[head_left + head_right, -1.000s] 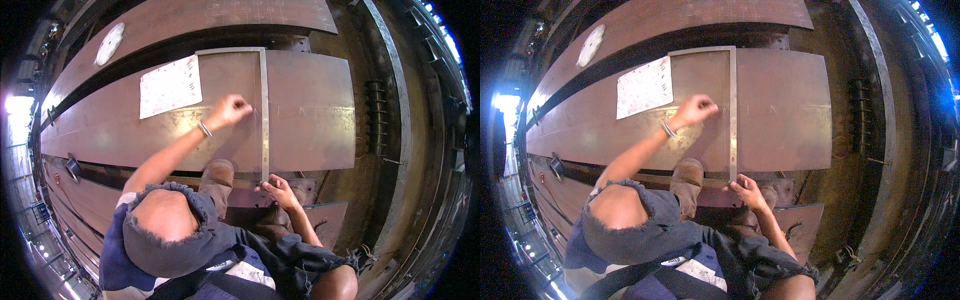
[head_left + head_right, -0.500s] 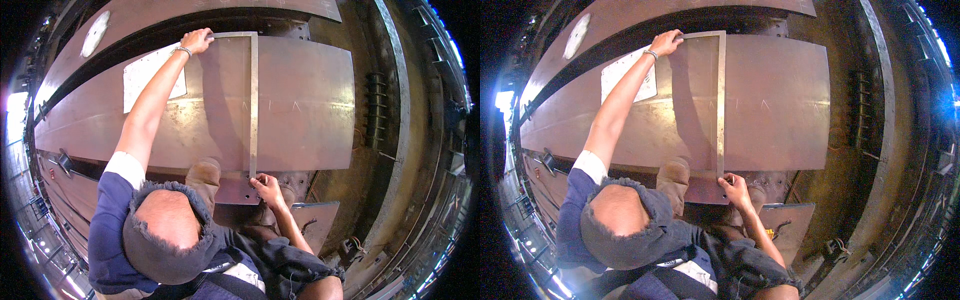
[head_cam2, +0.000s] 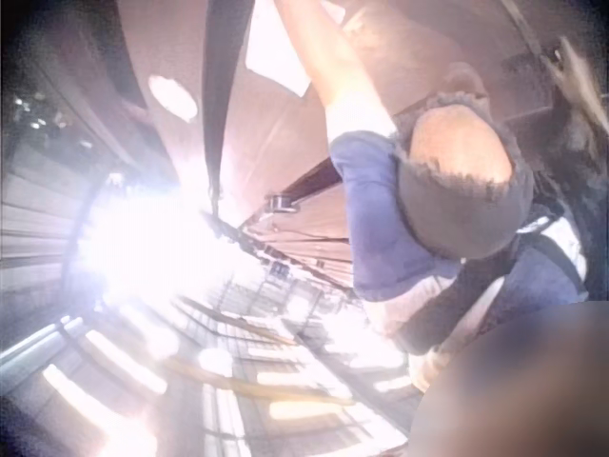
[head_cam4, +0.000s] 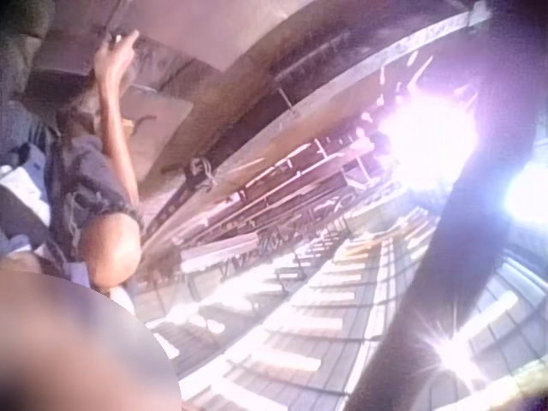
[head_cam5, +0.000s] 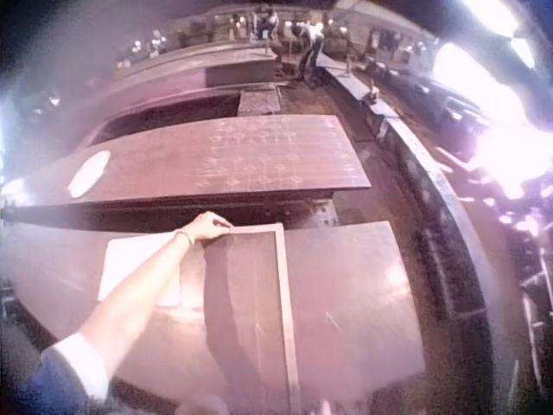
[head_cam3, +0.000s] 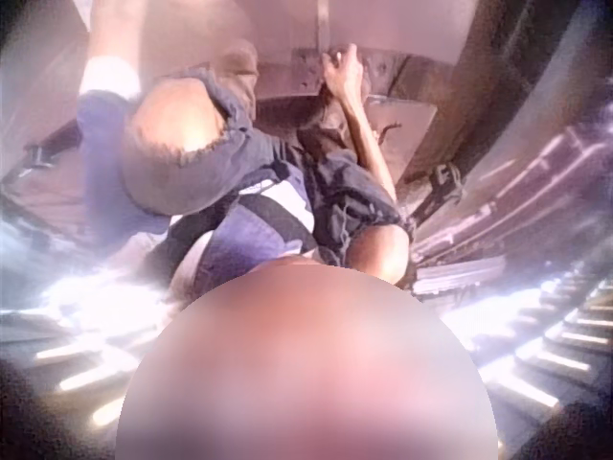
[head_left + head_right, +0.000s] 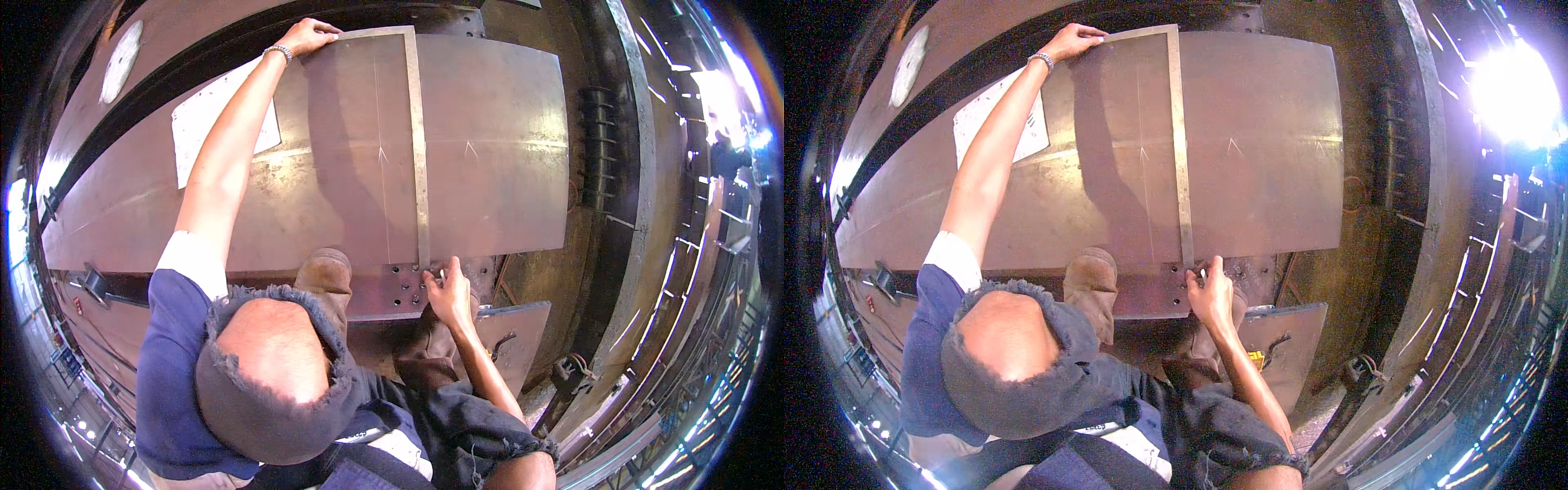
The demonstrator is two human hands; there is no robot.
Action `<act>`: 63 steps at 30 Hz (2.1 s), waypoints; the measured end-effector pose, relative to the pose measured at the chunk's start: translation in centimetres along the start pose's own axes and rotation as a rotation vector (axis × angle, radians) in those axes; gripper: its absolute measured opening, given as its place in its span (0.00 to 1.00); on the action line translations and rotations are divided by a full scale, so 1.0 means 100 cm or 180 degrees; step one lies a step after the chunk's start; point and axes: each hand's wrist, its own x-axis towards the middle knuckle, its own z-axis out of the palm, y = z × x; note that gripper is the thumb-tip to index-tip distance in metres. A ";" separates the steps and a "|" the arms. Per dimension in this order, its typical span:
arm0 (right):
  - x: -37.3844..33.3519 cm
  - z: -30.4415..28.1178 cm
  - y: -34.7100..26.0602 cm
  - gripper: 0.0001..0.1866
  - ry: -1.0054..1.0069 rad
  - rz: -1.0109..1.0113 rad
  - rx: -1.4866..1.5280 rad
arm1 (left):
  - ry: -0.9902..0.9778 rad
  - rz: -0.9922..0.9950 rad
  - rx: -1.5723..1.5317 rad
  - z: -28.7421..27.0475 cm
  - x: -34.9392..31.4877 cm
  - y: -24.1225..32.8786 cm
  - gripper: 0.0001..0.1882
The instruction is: The person measures a large metal sheet with a tape measure and marks it with a scribe. They use a square tool to draw straight lines and repeatedly measure and mark different sections of the sheet.
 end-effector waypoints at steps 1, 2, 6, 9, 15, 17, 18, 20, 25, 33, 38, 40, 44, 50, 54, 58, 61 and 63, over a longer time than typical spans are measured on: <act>0.000 -0.001 0.002 0.19 -0.0027 0.0055 -0.0021 | -0.0052 -0.0016 -0.0059 0.002 -0.001 0.003 0.17; 0.001 -0.003 0.004 0.19 -0.0058 0.0109 -0.0044 | -0.0103 -0.0037 -0.0118 0.003 -0.002 0.006 0.18; 0.013 -0.009 -0.002 0.17 -0.0074 0.0201 -0.0001 | 0.0003 0.0004 -0.0112 -0.007 -0.004 -0.008 0.19; 0.018 -0.011 0.002 0.17 -0.0003 0.0021 0.0092 | -0.0051 0.0055 -0.0142 -0.009 -0.005 0.000 0.19; 0.028 -0.013 -0.004 0.15 -0.0130 0.0239 0.0259 | -0.0124 -0.0590 -0.0337 -0.021 -0.012 0.021 0.16; 0.028 -0.016 -0.010 0.14 -0.0200 0.0348 0.0303 | -0.0031 -0.0395 -0.0025 -0.023 -0.014 0.025 0.16; 0.029 -0.016 -0.007 0.14 -0.0178 0.0314 0.0283 | 0.0010 -0.0284 0.0122 -0.022 -0.013 0.027 0.17; 0.030 -0.014 -0.002 0.13 -0.0127 0.0253 0.0245 | -0.0045 -0.0283 0.0049 -0.023 -0.012 0.032 0.17; 0.031 -0.015 -0.002 0.14 -0.0135 0.0211 0.0279 | -0.0076 -0.0283 -0.0004 -0.025 -0.012 0.026 0.18; 0.023 -0.055 -0.020 0.17 -0.0330 0.0309 -0.0248 | -0.0045 -0.0336 0.0048 -0.026 -0.011 0.032 0.17; 0.017 -0.176 -0.029 0.10 0.0027 -0.0171 -0.0209 | -0.0171 -0.0519 0.0027 -0.021 -0.004 0.047 0.18; 0.019 -0.223 -0.083 0.12 -0.0098 0.0171 -0.0729 | 0.0022 -0.0158 0.0205 -0.027 -0.006 0.027 0.17; 0.031 -0.256 -0.145 0.12 0.0240 -0.1027 -0.1845 | -0.0284 -0.0205 0.0107 -0.013 0.012 -0.003 0.20; 0.110 -0.220 -0.194 0.09 0.0193 -0.1952 -0.1294 | -0.0164 -0.0197 0.0089 -0.011 0.004 0.010 0.18; 0.181 -0.154 -0.182 0.08 0.0623 -0.2088 -0.1190 | -0.0094 -0.0280 0.0178 -0.011 0.004 0.016 0.17; 0.224 -0.084 -0.179 0.08 0.0930 -0.2033 -0.0830 | -0.0155 -0.0456 0.0214 -0.011 -0.001 0.019 0.17; 0.258 -0.050 -0.182 0.07 0.1253 -0.2028 -0.0812 | -0.0140 -0.0595 0.0220 -0.010 0.000 0.017 0.15; 0.278 -0.031 -0.187 0.09 0.1414 -0.2043 -0.0741 | -0.0125 -0.0669 0.0211 -0.011 0.000 0.013 0.15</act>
